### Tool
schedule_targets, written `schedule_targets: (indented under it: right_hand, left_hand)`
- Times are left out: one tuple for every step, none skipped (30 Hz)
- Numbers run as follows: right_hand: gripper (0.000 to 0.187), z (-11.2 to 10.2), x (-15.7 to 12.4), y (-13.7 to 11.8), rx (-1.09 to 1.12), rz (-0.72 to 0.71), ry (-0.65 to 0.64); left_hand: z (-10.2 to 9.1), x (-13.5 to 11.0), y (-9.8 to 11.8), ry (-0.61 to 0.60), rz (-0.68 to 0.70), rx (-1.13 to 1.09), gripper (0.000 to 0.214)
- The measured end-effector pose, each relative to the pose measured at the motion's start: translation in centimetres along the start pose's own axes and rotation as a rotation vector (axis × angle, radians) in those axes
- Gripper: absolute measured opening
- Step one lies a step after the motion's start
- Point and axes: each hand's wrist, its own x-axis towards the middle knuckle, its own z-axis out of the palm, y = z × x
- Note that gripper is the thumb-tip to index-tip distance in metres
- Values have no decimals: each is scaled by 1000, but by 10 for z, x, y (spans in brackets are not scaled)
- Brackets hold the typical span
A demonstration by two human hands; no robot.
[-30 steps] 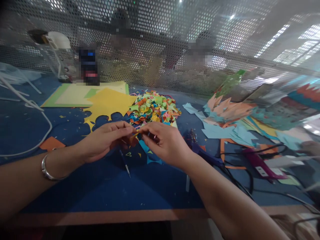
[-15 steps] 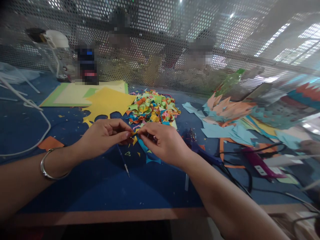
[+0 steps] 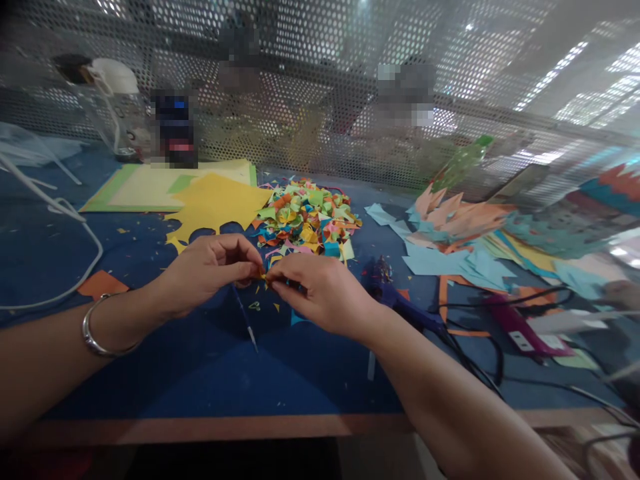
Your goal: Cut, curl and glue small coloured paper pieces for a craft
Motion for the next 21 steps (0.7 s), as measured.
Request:
schedule_targets:
  right_hand:
    - [14, 0, 0, 0, 3, -1, -2]
    - [14, 0, 0, -1, 7, -3, -6]
    - [14, 0, 0, -1, 14, -6, -7]
    - [14, 0, 0, 0, 23, -11, -10]
    - [15, 0, 0, 0, 31, -19, -14]
    - [15, 1, 0, 0, 39, -28, -19]
    - [15, 1, 0, 0, 44, -37, -23]
    - [15, 2, 0, 0, 45, -41, -27]
    - [15, 2, 0, 0, 42, -39, -30]
    - [15, 3, 1, -1, 36, -27, -33]
    - [15, 3, 1, -1, 27, -7, -36]
    - [15, 3, 1, -2, 17, 21, -40]
    - [15, 4, 1, -3, 9, 49, -45]
    - [18, 4, 1, -3, 6, 73, -48]
    - [20, 4, 1, -3, 8, 91, -52]
    - [22, 5, 1, -3, 11, 99, -59]
    - [23, 5, 1, -3, 15, 97, -68]
    - [23, 5, 1, -2, 17, 88, -78]
    - [22, 6, 1, -1, 19, 75, -84]
    - [21, 6, 1, 0, 20, 60, -87]
    - [19, 6, 1, 1, 23, 47, -88]
  left_hand:
    - [0, 0, 0, 2, -14, -18, 9]
    - [1, 1, 1, -3, -29, -41, 10]
    - [1, 1, 1, -14, -45, -66, 11]
    - [1, 1, 1, -29, -62, -94, 11]
    - [1, 1, 1, -42, -81, -119, 12]
    - [1, 1, 1, -55, -100, -140, 14]
    - [0, 0, 1, -65, -118, -156, 15]
    - [0, 0, 1, -74, -135, -169, 16]
    - [0, 0, 1, -83, -147, -182, 18]
    - [-1, 0, 1, -93, -158, -193, 19]
    - [-1, 0, 1, -102, -169, -203, 21]
    - [-2, 0, 1, -111, -181, -212, 23]
    - [-2, 1, 0, -120, -191, -221, 24]
    - [-3, 1, 0, -131, -199, -228, 26]
    - [-3, 2, -1, -144, -205, -236, 26]
    - [-4, 3, -2, -154, -210, -244, 27]
    - [-4, 4, -3, -161, -218, -253, 28]
    - [-4, 5, -4, -162, -227, -261, 29]
    - [-4, 6, -4, -159, -236, -268, 30]
    - [-4, 6, -5, -157, -244, -274, 30]
    - [-3, 7, -6, -156, -247, -278, 31]
